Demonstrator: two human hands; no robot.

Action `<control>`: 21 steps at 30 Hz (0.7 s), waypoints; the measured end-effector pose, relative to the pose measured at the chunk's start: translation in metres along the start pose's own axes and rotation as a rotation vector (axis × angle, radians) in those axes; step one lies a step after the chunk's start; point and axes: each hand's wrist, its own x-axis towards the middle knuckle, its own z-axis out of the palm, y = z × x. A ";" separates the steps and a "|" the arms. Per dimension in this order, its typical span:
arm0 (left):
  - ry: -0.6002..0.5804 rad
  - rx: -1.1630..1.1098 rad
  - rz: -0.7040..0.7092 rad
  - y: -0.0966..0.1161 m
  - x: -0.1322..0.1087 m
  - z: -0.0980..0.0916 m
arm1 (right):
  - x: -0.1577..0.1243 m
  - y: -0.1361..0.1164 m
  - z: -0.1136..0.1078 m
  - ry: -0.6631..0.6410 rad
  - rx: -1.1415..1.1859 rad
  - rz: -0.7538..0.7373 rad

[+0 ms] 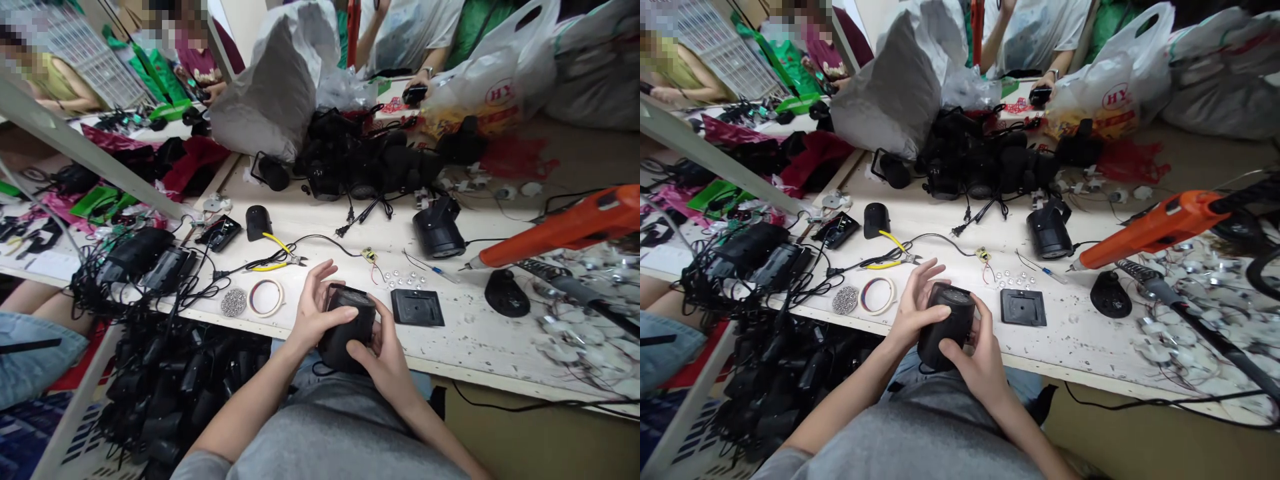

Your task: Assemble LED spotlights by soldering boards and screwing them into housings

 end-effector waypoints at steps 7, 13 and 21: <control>-0.062 0.244 0.030 -0.017 0.015 -0.007 | 0.017 0.003 -0.013 0.083 -0.168 0.123; 0.021 0.251 -0.153 -0.023 0.019 -0.007 | 0.024 -0.011 -0.024 0.127 -0.545 -0.017; 0.122 0.247 -0.099 -0.032 0.033 0.004 | 0.020 -0.086 -0.118 0.503 -0.528 -0.387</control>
